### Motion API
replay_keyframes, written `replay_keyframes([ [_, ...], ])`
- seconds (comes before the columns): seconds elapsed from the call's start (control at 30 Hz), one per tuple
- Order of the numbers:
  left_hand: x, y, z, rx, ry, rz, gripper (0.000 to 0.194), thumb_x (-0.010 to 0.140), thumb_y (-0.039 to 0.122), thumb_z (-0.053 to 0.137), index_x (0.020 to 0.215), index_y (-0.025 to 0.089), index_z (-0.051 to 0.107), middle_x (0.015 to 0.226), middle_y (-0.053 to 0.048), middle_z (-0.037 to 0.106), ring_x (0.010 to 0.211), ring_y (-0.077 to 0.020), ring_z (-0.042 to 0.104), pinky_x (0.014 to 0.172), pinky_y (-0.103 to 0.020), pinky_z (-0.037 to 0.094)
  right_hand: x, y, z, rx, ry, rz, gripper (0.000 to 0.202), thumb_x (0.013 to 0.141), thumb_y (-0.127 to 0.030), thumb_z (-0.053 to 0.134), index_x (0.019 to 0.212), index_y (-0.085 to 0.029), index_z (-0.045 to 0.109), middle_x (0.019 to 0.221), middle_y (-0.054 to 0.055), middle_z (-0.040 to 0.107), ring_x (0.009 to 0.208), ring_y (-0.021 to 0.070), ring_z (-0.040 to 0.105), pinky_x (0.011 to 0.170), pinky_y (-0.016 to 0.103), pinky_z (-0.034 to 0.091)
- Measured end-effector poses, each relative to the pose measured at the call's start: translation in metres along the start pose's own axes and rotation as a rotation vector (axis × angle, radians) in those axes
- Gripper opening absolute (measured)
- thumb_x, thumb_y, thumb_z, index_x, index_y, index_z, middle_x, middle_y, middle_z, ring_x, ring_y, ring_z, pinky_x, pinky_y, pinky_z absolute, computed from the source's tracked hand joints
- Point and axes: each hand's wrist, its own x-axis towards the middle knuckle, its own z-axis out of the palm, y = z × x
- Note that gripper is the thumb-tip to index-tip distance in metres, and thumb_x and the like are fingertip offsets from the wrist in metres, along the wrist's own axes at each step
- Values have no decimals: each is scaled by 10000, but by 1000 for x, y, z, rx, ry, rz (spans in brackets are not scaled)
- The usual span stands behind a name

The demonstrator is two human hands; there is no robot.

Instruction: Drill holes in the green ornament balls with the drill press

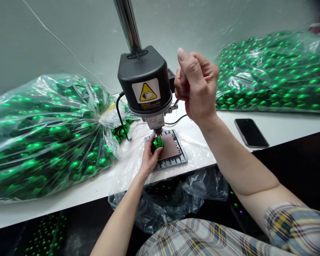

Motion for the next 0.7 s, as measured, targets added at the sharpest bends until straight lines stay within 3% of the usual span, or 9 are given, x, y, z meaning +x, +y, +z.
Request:
replay_keyframes([
  [0.23,1,-9,-1,2,-1,51,577,923,360,612,1466,224,470,1389,-119,586,1333,-274,534,1162,-444,391,0,0,1,79,3,-26,619,791,-583,772,575,-236,307,465,-73,300,404,76,230,384,296,184],
  [0.43,5,-2,7,-52,97,-18,626,723,320,821,1280,202,563,1231,-92,634,1142,-251,631,1019,-406,507,1,-1,1,-13,23,11,677,740,-709,740,578,-234,285,463,-72,292,415,75,230,384,294,216],
  [0.57,10,4,11,13,74,35,531,665,284,857,1140,195,635,1125,-65,646,1080,-242,642,981,-399,521,1,0,1,31,17,-21,644,780,-661,738,568,-236,304,460,-71,304,404,72,234,373,295,207],
  [0.7,12,1,15,3,42,13,540,668,266,858,1160,208,643,1168,-82,662,1137,-268,633,1021,-434,501,2,1,0,49,11,-5,613,769,-623,770,559,-236,344,450,-76,343,383,65,252,351,286,203],
])
